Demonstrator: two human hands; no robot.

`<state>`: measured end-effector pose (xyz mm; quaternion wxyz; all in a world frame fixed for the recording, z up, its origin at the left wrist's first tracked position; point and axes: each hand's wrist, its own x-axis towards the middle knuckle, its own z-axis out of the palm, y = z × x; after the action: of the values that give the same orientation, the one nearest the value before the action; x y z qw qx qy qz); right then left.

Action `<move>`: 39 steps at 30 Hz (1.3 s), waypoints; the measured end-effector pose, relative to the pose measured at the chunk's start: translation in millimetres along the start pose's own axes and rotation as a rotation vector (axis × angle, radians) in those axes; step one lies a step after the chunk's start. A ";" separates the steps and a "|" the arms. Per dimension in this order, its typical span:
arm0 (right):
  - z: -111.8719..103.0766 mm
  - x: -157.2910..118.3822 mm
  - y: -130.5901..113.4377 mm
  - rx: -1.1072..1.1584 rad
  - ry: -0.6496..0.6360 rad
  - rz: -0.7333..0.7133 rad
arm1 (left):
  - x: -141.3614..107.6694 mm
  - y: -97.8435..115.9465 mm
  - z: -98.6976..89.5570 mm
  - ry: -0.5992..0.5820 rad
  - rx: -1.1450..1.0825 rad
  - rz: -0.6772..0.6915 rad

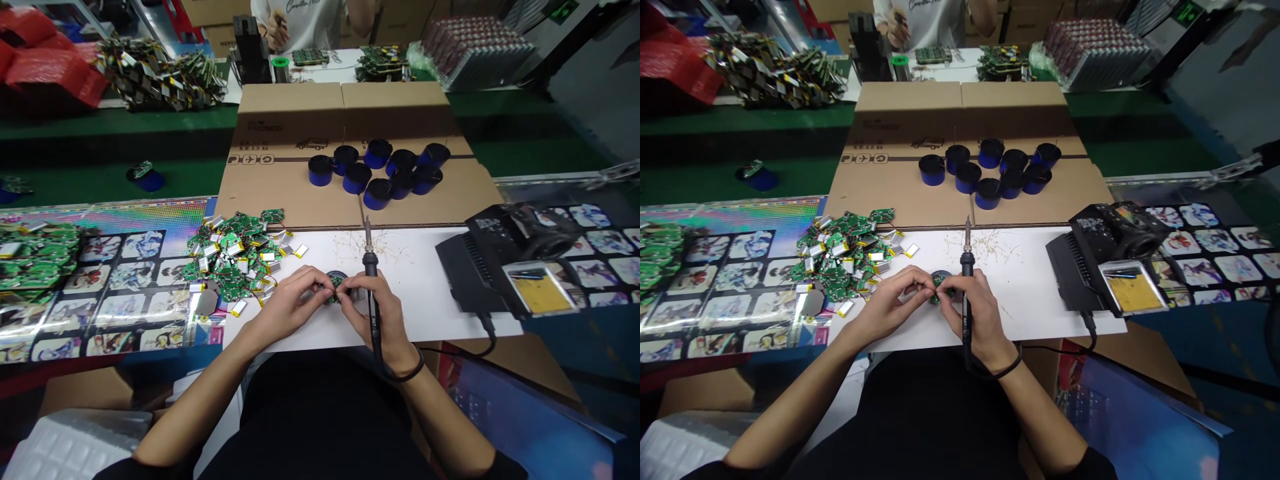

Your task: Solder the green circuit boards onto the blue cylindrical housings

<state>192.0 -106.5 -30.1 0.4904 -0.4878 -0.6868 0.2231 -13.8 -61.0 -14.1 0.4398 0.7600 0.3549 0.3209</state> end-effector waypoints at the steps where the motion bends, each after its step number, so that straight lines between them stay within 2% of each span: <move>1: 0.0 0.0 -0.3 0.012 0.002 -0.005 | 0.2 -0.9 0.3 0.003 0.005 0.010; 7: -0.1 0.6 -1.4 0.038 -0.002 -0.088 | 0.3 -4.7 2.3 0.017 0.013 0.027; 12: 1.6 0.0 -0.6 0.011 0.019 -0.046 | -0.7 -4.9 3.5 0.043 0.014 0.031; 19: 0.9 2.6 -1.5 0.012 0.005 -0.137 | 0.4 -3.1 2.1 0.021 0.003 0.020; 24: -0.5 2.8 -2.9 -0.013 0.007 -0.102 | 0.3 -2.5 1.6 0.002 0.015 0.010; 28: 0.7 2.0 -1.6 -0.025 0.020 -0.092 | -0.8 -4.7 2.6 0.019 0.059 0.060; 35: 0.3 1.5 -1.1 -0.027 0.016 -0.082 | 0.4 -9.3 8.2 0.141 0.235 0.247; 39: 1.9 0.9 -0.3 -0.039 0.022 -0.080 | 0.5 -9.5 8.1 0.137 0.220 0.277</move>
<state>190.1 -105.5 -30.3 0.4969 -0.4719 -0.7046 0.1842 -9.5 -60.7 -25.8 0.2804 0.8215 0.3091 0.3887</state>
